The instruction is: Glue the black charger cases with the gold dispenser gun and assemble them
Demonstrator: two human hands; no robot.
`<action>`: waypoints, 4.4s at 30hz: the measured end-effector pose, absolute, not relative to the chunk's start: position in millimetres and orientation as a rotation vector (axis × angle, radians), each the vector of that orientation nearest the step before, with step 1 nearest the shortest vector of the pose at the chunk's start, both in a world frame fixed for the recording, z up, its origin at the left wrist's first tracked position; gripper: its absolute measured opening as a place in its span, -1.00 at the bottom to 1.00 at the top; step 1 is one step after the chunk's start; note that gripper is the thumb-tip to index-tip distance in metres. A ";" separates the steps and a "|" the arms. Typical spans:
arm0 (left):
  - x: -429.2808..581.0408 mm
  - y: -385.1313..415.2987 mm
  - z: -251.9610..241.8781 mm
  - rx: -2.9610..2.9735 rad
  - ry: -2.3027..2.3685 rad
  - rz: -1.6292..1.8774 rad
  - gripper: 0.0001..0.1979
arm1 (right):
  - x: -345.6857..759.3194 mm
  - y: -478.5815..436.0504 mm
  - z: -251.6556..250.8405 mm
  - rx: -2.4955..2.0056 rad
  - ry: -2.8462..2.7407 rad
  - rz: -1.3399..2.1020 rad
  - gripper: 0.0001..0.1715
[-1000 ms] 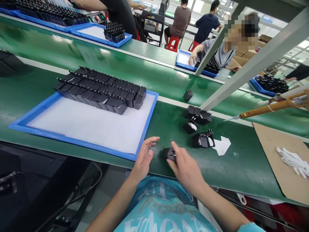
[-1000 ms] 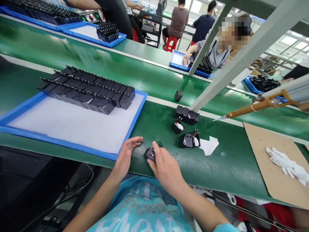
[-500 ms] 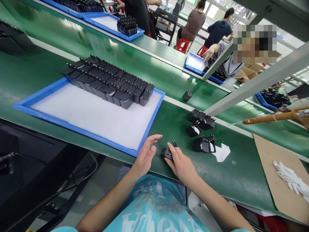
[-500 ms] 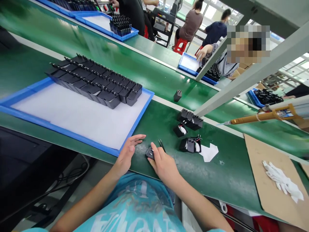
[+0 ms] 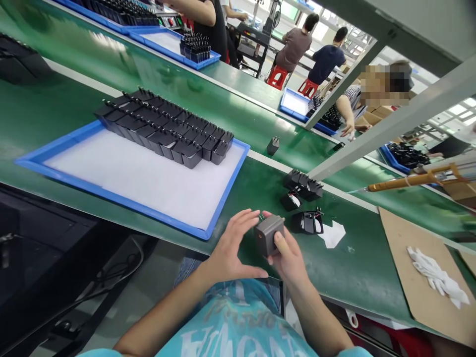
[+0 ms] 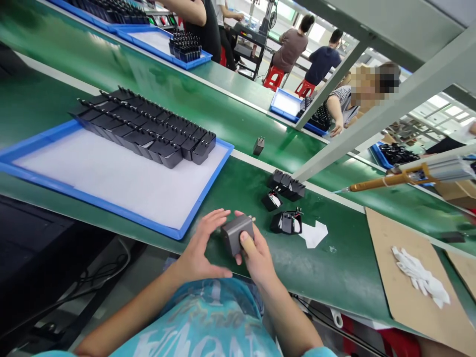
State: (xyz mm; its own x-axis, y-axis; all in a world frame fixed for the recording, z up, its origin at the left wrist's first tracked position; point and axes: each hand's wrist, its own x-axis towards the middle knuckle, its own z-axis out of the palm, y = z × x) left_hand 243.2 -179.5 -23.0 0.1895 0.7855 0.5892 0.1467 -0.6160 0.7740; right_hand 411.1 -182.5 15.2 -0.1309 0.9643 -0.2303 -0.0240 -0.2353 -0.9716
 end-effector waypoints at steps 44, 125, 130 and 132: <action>209.4 -163.2 6.3 2.239 1.648 1.040 -0.20 | 362.2 -165.9 18.4 -1.287 -2.199 0.470 -0.33; 252.8 -160.3 -18.8 1.791 1.203 0.864 -0.69 | 682.7 -0.1 49.3 -1.189 -0.862 0.574 -0.67; 252.4 -149.4 -12.4 1.760 1.173 0.812 -0.77 | 664.3 -12.8 48.2 -1.169 -0.888 0.609 -0.69; 248.8 -145.6 -9.2 1.780 1.140 0.774 -0.78 | 656.2 -24.1 48.8 -1.161 -0.908 0.638 -0.65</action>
